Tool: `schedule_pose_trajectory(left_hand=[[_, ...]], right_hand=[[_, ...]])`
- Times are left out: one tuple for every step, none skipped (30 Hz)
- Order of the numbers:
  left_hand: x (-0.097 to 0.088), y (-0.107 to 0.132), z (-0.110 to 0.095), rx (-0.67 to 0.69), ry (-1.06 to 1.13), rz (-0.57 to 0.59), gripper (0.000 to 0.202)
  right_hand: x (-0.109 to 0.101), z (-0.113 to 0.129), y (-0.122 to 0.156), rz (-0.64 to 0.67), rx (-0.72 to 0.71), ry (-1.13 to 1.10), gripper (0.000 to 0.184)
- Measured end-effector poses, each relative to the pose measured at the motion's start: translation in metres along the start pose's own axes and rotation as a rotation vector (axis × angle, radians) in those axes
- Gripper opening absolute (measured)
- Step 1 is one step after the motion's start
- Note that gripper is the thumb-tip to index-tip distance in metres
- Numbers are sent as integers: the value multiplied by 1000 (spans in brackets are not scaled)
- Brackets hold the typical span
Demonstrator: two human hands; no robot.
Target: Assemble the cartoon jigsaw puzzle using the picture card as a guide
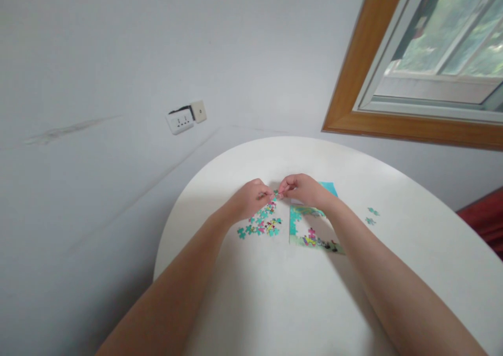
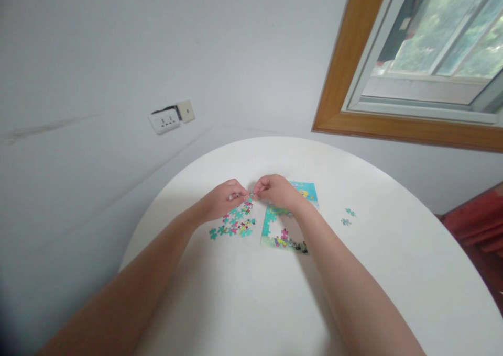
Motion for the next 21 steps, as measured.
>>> schedule_pose_trajectory(left_hand=[[-1,0,2,-12,-5,6,18],[-3,1,4,-26,-14,11,18],[-5,1,6,-43,-33,18,19],[-8,2,9,-60,-62,23,20],[-10,3,12,-86,-101,31,21],[-13,4,16,-113,-143,41,21],[-14,5,20,-139,-177,56,21],[-16,6,24,-166,-204,68,21],[-17,7,27,-193,-219,78,21],[-18,8,30,-223,-224,87,21],[-18,9,34,-257,-219,97,22],[-18,10,37,-295,-211,110,23],[-17,11,39,-330,-200,126,24],[-16,12,42,-360,-190,145,25],[-15,13,43,-383,-181,162,26],[-14,14,43,-398,-176,175,26],[-13,15,43,-407,-173,182,25],[-13,15,43,-411,-172,184,24],[-13,16,42,-413,-172,181,23],[-14,16,42,-416,-173,175,23],[-14,17,42,-420,-177,168,23]], right_hand=[[0,0,0,0,-2,-6,13],[0,0,0,-6,0,2,15],[-1,0,1,-15,7,29,17],[-2,-1,2,-23,18,77,18],[-3,0,3,-19,31,141,19],[-1,1,5,4,43,214,20],[2,2,7,48,53,287,20],[6,4,9,104,61,353,19],[11,7,11,160,65,404,19],[16,9,14,208,68,442,19],[19,12,16,240,71,471,19],[21,15,18,261,74,491,19],[24,18,19,280,76,502,20],[26,21,21,304,73,506,21],[29,23,23,329,66,506,22],[32,26,24,350,57,507,22],[33,28,25,362,49,513,22],[35,29,25,368,47,525,21],[35,30,25,366,50,541,20],[35,30,25,359,56,556,18],[35,29,25,353,64,568,17]])
Point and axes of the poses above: each hand's wrist, its own y-axis away from the middle knuckle, its own x-axis out of the palm, z = x × y, the point moved 8 cm from there along -y, towards the middle knuckle, and after that the axes turned 1 degree about y, right-handed, at the moved point
